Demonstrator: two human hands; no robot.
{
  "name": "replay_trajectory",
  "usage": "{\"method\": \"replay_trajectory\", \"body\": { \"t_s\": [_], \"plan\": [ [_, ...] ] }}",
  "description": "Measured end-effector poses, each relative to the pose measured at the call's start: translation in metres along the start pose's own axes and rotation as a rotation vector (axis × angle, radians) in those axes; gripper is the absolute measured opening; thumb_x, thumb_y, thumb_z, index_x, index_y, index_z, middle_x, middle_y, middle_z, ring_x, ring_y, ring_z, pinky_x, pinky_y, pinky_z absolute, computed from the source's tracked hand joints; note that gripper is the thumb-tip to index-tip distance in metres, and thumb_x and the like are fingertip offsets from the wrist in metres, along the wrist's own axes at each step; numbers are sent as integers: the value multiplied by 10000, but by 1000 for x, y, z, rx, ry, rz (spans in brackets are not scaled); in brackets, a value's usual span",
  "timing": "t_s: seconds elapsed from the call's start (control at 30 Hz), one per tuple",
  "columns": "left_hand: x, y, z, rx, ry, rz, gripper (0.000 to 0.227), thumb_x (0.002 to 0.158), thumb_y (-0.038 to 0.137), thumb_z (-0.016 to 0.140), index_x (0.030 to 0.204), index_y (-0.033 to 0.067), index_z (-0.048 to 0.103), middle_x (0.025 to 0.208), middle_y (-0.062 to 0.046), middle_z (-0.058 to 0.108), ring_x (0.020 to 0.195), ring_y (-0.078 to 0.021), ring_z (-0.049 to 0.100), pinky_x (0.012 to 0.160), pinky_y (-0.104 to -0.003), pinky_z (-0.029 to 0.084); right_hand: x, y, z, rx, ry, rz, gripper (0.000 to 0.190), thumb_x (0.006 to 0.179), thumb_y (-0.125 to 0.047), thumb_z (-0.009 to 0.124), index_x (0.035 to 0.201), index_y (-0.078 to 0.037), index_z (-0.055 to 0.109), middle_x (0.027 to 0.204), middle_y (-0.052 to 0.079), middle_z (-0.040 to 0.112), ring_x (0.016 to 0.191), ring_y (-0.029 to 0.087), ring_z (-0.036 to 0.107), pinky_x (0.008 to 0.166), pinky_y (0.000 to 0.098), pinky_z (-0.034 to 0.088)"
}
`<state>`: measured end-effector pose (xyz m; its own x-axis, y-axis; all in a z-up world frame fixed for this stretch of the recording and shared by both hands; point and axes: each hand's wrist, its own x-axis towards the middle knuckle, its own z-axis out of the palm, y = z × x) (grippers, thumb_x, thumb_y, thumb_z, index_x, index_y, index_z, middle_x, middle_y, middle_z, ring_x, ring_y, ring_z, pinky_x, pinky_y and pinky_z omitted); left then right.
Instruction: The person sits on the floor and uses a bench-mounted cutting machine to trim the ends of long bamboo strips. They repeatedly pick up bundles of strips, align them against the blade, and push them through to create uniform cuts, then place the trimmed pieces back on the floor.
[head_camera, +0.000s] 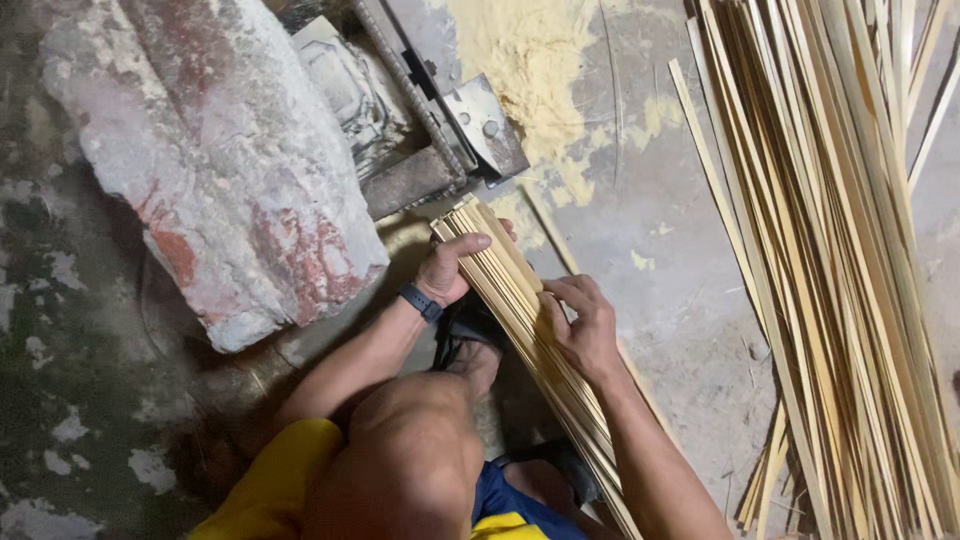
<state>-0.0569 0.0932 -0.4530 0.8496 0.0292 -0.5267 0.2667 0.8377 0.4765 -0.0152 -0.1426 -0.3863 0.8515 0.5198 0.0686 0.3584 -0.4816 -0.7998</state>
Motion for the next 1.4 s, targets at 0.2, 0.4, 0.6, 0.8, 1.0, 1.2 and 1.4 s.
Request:
{"method": "replay_trajectory", "body": {
  "t_s": [0.2, 0.4, 0.6, 0.8, 1.0, 1.2, 1.4],
  "plan": [
    [-5, -2, -5, -57, 37, 26, 381, 823, 115, 742, 1183, 41, 645, 1099, -171, 690, 1032, -280, 692, 947, -449, 581, 10, 7, 4, 141, 23, 72, 244, 943, -54, 709, 1181, -19, 749, 780, 113, 724, 562, 164, 620, 456, 291, 458],
    [2, 1, -2, -37, 27, 77, 383, 875, 126, 726, 1202, -46, 623, 1072, -196, 698, 996, -301, 704, 929, -451, 586, 30, 4, 13, -25, -56, -57, 293, 981, -29, 659, 1264, -26, 731, 783, 154, 696, 588, 215, 649, 509, 339, 500],
    [10, 7, -4, -76, -30, 81, 407, 849, 123, 723, 1221, 17, 595, 1082, -131, 681, 1038, -272, 690, 974, -450, 575, 45, 12, 36, 57, -101, -56, 384, 968, 42, 594, 1337, -26, 671, 911, 121, 742, 683, 191, 724, 597, 303, 615],
    [14, 2, -10, -46, 96, 31, 433, 830, 129, 705, 1234, 6, 610, 1079, -156, 713, 1039, -266, 694, 977, -439, 572, 42, 3, 13, 5, -166, 74, 552, 826, 90, 632, 1362, -42, 641, 844, 125, 713, 615, 206, 693, 570, 358, 575],
    [20, -3, -15, -76, 127, 44, 397, 824, 87, 707, 1208, 21, 628, 1073, -135, 715, 1015, -260, 690, 956, -414, 556, 76, -19, 29, 41, -212, 173, 672, 745, 124, 647, 1389, -70, 622, 838, 153, 673, 682, 266, 691, 655, 405, 549],
    [27, -16, -37, -62, 150, -23, 339, 873, 153, 705, 1161, -26, 710, 1075, -118, 731, 1006, -233, 693, 963, -379, 555, 90, -28, 37, 23, -167, 43, 690, 732, 87, 668, 1403, -41, 575, 987, 200, 695, 833, 407, 695, 698, 460, 539],
    [29, -15, -37, -23, 119, -32, 327, 882, 189, 725, 1126, -29, 722, 1062, -138, 749, 991, -245, 701, 948, -382, 564, 63, -22, 3, -202, -46, -81, 361, 893, -21, 682, 1247, -92, 695, 985, 146, 727, 853, 361, 704, 731, 448, 558]
  ]
}}
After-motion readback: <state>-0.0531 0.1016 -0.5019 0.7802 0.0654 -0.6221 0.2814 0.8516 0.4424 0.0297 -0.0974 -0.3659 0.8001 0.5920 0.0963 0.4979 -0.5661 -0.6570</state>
